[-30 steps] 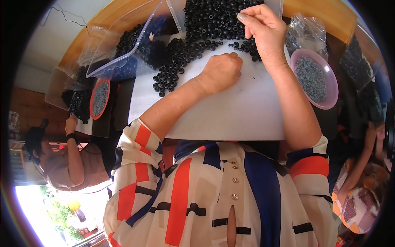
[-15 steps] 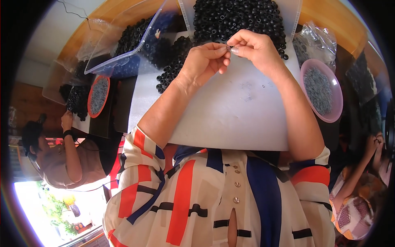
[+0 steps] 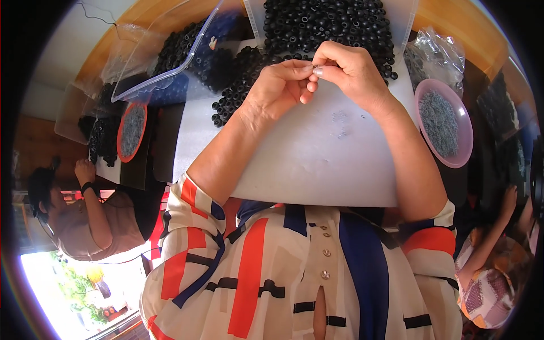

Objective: The person assembles small black ring components with tiny blue and white plastic pins by hand on a work surface.

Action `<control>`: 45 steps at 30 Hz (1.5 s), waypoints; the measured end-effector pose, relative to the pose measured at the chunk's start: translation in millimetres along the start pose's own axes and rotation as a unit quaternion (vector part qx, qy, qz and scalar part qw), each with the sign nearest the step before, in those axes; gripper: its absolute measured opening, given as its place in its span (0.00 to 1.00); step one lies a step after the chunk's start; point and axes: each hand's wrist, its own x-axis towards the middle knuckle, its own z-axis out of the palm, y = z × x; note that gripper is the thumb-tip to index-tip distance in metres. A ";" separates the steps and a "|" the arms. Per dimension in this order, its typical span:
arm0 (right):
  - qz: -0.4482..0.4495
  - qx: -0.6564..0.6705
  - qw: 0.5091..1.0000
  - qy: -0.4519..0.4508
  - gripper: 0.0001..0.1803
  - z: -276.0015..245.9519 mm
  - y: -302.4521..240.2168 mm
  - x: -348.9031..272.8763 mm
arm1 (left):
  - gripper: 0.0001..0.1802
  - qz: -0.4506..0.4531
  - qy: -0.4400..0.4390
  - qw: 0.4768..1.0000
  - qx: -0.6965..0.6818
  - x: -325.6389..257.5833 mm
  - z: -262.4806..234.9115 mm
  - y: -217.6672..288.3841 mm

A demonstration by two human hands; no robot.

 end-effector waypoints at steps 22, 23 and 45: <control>0.076 0.211 0.868 0.442 0.06 -51.4 25.8 1.7 | 0.11 0.432 -0.119 0.449 0.773 80.6 50.2 -48.0; 0.078 0.205 0.871 0.439 0.06 -51.8 27.5 0.4 | 0.11 0.432 -0.121 0.450 0.772 80.1 50.9 -47.1; 0.115 0.174 0.908 0.362 0.06 -38.0 35.9 -0.6 | 0.17 0.374 -0.093 0.422 0.820 -47.4 -9.6 -10.4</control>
